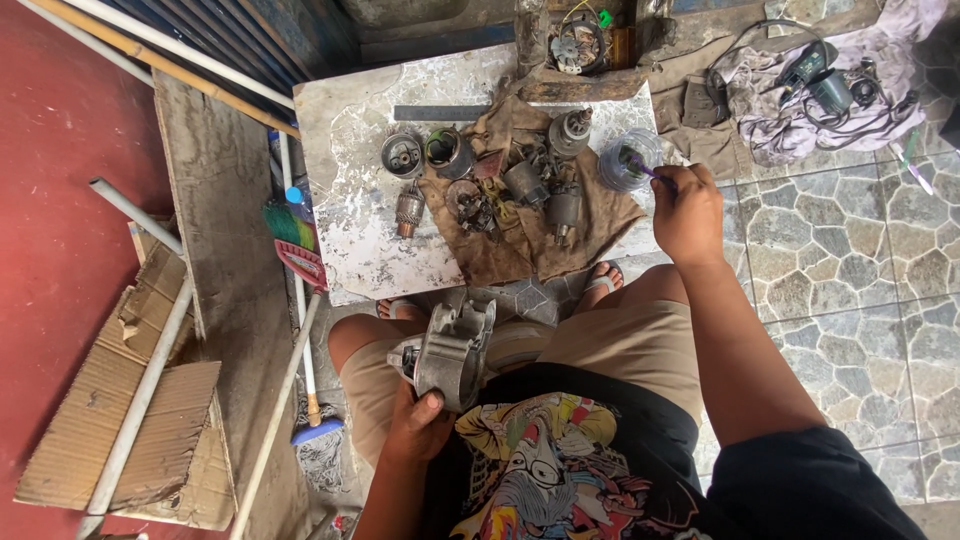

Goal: Sanding a small metal component and cleaning a larger engine housing with a brush to remove debris.

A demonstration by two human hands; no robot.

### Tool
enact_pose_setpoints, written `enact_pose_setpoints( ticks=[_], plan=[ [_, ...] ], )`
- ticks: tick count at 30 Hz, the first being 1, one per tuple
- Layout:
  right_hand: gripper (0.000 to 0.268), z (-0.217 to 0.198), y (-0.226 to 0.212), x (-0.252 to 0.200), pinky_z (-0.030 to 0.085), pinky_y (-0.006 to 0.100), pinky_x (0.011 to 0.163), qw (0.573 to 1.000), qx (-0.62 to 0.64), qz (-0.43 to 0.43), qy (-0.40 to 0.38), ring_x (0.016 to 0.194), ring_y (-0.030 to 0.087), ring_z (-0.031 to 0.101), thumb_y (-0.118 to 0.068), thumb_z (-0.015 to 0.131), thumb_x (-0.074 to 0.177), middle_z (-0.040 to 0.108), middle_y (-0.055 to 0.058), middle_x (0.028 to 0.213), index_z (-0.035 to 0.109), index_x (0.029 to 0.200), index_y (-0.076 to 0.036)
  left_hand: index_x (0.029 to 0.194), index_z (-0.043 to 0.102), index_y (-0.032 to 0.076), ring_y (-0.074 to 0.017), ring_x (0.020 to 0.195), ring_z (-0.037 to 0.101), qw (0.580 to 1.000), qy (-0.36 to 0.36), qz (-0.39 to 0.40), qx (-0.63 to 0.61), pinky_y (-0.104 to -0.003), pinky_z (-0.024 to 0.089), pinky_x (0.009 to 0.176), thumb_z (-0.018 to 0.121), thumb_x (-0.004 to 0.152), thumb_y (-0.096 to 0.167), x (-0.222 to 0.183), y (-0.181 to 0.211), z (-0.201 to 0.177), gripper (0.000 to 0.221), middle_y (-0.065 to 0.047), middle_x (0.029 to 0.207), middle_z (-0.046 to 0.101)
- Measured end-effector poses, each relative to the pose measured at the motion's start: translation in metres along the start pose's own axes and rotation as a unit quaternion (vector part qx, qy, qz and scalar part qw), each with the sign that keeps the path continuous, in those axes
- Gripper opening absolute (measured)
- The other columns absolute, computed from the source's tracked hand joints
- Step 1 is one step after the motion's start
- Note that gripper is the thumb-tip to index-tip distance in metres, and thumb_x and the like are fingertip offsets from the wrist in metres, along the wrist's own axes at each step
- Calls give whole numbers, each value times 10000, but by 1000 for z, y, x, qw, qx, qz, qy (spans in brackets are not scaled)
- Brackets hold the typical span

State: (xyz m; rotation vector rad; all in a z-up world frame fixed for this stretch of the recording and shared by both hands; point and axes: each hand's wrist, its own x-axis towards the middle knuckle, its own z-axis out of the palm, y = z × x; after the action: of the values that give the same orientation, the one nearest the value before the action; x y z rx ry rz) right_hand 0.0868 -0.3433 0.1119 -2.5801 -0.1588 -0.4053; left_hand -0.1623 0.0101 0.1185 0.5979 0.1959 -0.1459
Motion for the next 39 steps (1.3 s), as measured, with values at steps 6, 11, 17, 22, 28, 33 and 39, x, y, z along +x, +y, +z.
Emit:
enact_pose_setpoints(
  ticks=[6,11,17,22,28,33,39],
  plan=[
    [92,2,11,1,534,460,762,1000,-6,-13,15,801,379,655,34,702,950,731,199,881,747,1029,42,1452,422,-10,-350,1205,567,1000,10,-11,-8,-456,459,1022,829,852,170,-1,-2,-5,747,-210,1362,567],
    [102,-7,14,1,537,373,658,997,47,57,19,709,280,678,26,694,1004,726,169,835,728,1090,67,1508,359,18,-352,1236,551,998,-56,4,-13,-468,458,1050,827,919,384,10,-5,-5,836,-203,1399,525],
    [150,-26,36,-18,552,196,612,759,521,374,112,722,103,656,-43,565,1025,676,38,905,655,1141,-70,1529,355,15,-405,1188,633,991,-58,0,-125,-512,538,1029,636,992,458,30,13,13,751,-244,1364,569],
    [143,-76,14,-42,551,127,722,519,768,370,58,809,63,647,-81,612,1063,674,40,977,633,1198,-40,1443,501,10,-368,1084,673,969,-60,-33,-238,-478,551,992,680,909,511,61,36,34,754,-217,1235,666],
    [172,-116,-54,-56,610,156,735,569,794,210,-33,791,113,735,-18,543,1068,733,101,980,702,1118,-62,1513,428,-1,-417,1217,643,975,-114,27,-188,-457,591,1024,757,922,293,84,60,61,737,-230,1362,602],
    [379,-123,-107,-69,515,83,451,730,651,140,-154,677,89,700,162,449,879,711,147,1036,598,1189,1,1490,438,-37,-397,1224,646,985,-74,63,-146,-484,582,1030,717,982,220,87,61,67,634,-229,1386,607],
    [398,-147,-137,-88,417,228,550,930,296,42,-214,577,116,564,96,679,826,760,104,1007,697,1216,16,1265,566,-7,-230,1009,694,991,38,111,-71,-360,554,945,712,955,88,76,55,55,355,-137,1169,686]
  ],
)
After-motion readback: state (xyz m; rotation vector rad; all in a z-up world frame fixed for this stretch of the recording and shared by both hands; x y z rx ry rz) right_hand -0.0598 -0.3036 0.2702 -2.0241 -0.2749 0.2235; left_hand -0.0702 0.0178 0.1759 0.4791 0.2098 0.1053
